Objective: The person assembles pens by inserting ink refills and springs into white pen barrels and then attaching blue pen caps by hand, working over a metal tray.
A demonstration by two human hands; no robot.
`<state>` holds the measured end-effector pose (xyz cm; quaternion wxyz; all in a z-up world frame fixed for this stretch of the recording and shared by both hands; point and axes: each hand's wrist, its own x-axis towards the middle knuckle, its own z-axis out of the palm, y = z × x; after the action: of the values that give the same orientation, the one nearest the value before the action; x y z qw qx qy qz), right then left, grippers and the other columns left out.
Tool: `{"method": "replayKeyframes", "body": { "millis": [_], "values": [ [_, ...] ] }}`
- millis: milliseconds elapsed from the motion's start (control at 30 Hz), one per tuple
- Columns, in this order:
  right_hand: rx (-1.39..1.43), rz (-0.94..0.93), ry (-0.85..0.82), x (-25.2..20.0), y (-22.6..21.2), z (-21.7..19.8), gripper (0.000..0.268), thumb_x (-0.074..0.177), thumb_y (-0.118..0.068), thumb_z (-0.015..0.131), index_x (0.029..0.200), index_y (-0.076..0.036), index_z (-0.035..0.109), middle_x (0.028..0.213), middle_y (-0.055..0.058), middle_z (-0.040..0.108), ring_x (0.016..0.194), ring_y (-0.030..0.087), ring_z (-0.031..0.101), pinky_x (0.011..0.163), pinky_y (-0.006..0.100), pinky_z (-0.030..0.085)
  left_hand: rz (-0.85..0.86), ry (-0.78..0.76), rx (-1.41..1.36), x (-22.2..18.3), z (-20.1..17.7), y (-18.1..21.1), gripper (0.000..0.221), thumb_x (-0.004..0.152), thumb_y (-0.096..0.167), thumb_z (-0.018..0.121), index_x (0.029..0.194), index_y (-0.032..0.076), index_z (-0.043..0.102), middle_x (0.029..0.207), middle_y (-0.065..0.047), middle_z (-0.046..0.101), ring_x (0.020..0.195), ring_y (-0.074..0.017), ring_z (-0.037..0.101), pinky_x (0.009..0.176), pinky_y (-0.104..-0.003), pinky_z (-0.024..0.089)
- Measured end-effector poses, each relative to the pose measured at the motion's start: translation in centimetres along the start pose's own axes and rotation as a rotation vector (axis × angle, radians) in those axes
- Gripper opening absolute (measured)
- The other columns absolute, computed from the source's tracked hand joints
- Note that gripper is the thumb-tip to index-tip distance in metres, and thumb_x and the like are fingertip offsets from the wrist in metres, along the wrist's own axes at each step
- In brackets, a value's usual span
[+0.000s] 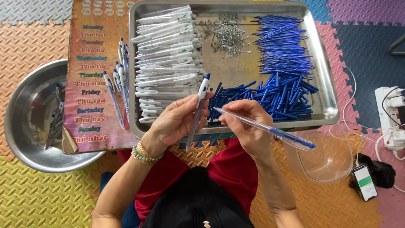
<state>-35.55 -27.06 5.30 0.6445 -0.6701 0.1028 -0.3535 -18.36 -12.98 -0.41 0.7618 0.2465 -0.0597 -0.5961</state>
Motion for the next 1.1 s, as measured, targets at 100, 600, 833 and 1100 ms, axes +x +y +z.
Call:
{"method": "replayKeyframes", "body": {
  "millis": [100, 600, 833, 1100],
  "values": [
    [-0.110, -0.145, 0.005, 0.7, 0.1, 0.8, 0.016, 0.097, 0.005, 0.082, 0.100, 0.010, 0.067, 0.101, 0.027, 0.079, 0.084, 0.027, 0.084, 0.074, 0.038, 0.070, -0.011, 0.004, 0.008, -0.3, 0.8, -0.2, 0.039, 0.113, 0.019, 0.064, 0.147, 0.001, 0.068, 0.118, -0.018, 0.080, 0.102, -0.0299, 0.083, 0.086, -0.047, 0.071],
    [-0.194, -0.272, 0.040, 1.2, 1.8, 0.3, 0.015, 0.092, 0.009, 0.087, 0.096, 0.008, 0.072, 0.090, 0.024, 0.081, 0.080, 0.024, 0.084, 0.068, 0.033, 0.068, 0.001, 0.023, 0.082, 0.5, 1.6, -1.9, 0.038, 0.112, 0.022, 0.069, 0.145, 0.004, 0.072, 0.109, -0.014, 0.079, 0.086, -0.0163, 0.075, 0.074, -0.033, 0.069],
    [-0.281, -0.441, 0.046, 0.7, 3.4, 0.5, 0.008, 0.096, 0.004, 0.083, 0.098, 0.003, 0.075, 0.093, 0.022, 0.081, 0.077, 0.028, 0.082, 0.070, 0.036, 0.070, 0.112, 0.101, 0.135, 1.2, 1.3, -3.8, 0.040, 0.112, 0.022, 0.068, 0.149, 0.006, 0.069, 0.101, -0.018, 0.077, 0.081, -0.0113, 0.066, 0.059, -0.014, 0.051],
    [-0.481, -0.629, 0.025, 0.5, 2.7, -0.7, 0.010, 0.097, -0.009, 0.084, 0.088, -0.006, 0.082, 0.101, 0.018, 0.083, 0.092, 0.031, 0.084, 0.083, 0.037, 0.071, 0.148, 0.154, 0.257, 0.4, 3.6, -2.6, 0.043, 0.111, 0.023, 0.070, 0.148, 0.002, 0.069, 0.105, -0.014, 0.077, 0.076, -0.0101, 0.068, 0.051, -0.012, 0.051]
  ]
}}
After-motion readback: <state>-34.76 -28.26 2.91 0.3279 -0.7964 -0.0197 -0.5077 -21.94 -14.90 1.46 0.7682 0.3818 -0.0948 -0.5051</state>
